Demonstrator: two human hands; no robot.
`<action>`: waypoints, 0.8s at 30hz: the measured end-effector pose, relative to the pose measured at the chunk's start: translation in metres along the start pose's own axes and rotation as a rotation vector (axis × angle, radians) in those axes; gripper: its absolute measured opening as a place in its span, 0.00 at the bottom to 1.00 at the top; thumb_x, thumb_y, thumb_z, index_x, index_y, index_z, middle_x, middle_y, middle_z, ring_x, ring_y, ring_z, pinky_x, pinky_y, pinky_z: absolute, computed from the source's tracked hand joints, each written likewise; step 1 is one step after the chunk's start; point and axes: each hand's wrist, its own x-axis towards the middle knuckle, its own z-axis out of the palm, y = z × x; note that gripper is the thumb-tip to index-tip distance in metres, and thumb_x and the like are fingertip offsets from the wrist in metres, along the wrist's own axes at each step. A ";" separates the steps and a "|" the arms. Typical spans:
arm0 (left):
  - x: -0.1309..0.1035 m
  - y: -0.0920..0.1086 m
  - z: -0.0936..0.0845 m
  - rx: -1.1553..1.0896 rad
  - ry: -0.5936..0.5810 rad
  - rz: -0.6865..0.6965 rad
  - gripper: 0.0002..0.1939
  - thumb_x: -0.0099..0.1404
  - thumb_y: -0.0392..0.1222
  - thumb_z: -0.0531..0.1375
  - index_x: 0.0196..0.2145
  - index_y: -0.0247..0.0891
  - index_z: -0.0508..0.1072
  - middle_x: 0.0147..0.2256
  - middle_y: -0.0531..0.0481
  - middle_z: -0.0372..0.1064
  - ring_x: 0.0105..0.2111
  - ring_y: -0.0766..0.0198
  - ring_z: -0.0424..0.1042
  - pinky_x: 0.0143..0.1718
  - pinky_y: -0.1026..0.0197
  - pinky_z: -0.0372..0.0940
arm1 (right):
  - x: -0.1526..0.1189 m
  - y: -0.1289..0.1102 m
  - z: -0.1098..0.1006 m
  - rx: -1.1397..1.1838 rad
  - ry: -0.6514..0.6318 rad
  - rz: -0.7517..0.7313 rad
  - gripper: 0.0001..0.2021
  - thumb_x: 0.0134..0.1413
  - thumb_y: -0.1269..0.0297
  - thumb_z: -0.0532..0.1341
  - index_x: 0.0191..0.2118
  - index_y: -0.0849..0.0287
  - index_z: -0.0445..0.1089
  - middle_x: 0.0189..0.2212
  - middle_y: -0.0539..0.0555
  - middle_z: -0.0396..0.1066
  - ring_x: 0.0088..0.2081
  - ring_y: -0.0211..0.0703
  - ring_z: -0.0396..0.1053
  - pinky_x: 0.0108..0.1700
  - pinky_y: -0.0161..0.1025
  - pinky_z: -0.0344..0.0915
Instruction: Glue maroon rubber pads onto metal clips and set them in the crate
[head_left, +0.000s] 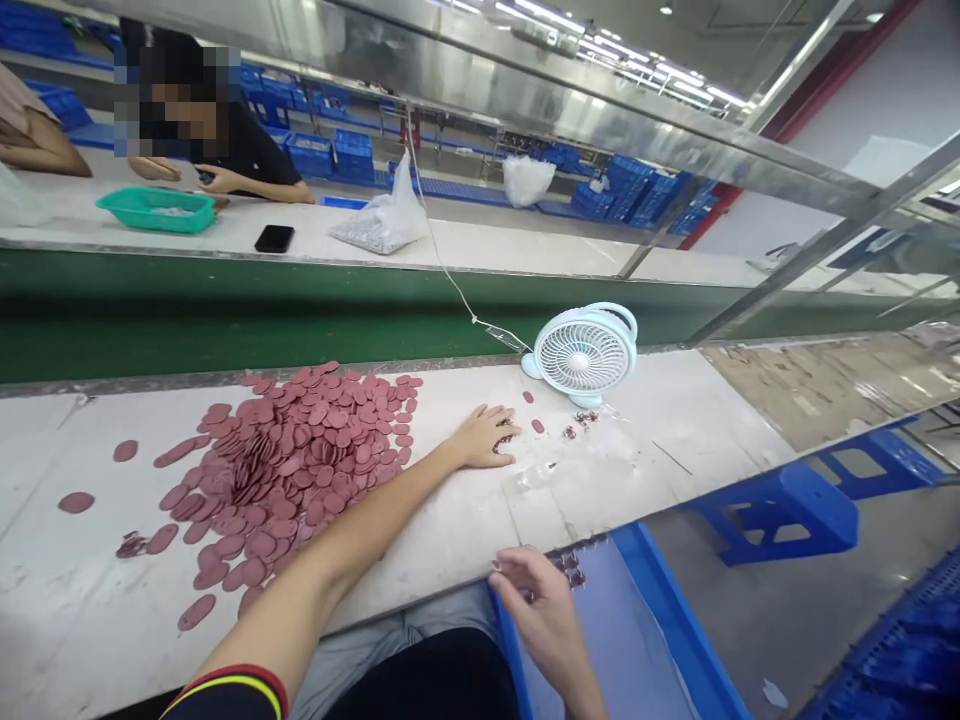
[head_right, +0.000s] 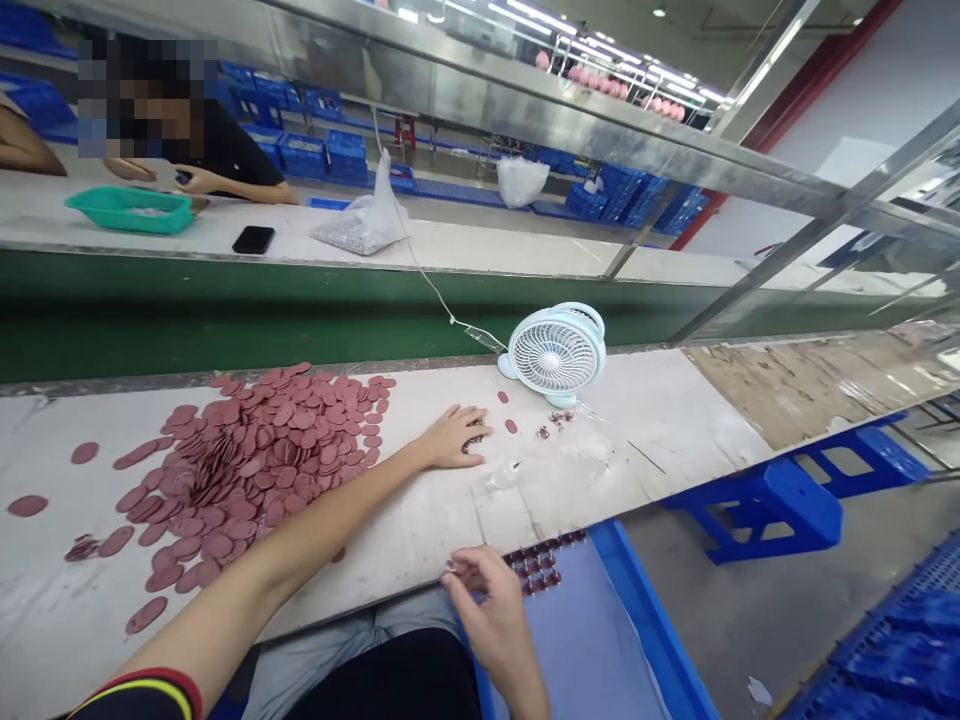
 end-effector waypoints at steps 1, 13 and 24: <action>0.003 0.003 0.000 0.007 -0.005 0.031 0.27 0.64 0.54 0.65 0.58 0.41 0.72 0.66 0.39 0.62 0.67 0.42 0.57 0.67 0.34 0.48 | 0.005 -0.007 0.009 0.007 -0.035 -0.039 0.08 0.60 0.59 0.67 0.44 0.53 0.77 0.38 0.55 0.77 0.38 0.48 0.77 0.41 0.43 0.75; -0.108 0.057 0.014 0.049 0.036 -0.146 0.30 0.71 0.55 0.55 0.65 0.38 0.64 0.70 0.33 0.54 0.71 0.39 0.50 0.69 0.35 0.44 | 0.088 0.012 0.016 -0.143 0.181 -0.113 0.16 0.64 0.53 0.61 0.48 0.60 0.73 0.40 0.60 0.74 0.41 0.50 0.74 0.46 0.48 0.73; -0.162 0.079 0.009 -0.160 0.173 -0.393 0.42 0.69 0.48 0.59 0.72 0.35 0.46 0.72 0.28 0.44 0.73 0.39 0.44 0.68 0.35 0.55 | 0.087 0.027 0.035 -0.389 0.217 -0.375 0.15 0.69 0.60 0.55 0.55 0.58 0.69 0.52 0.64 0.69 0.56 0.54 0.67 0.56 0.57 0.70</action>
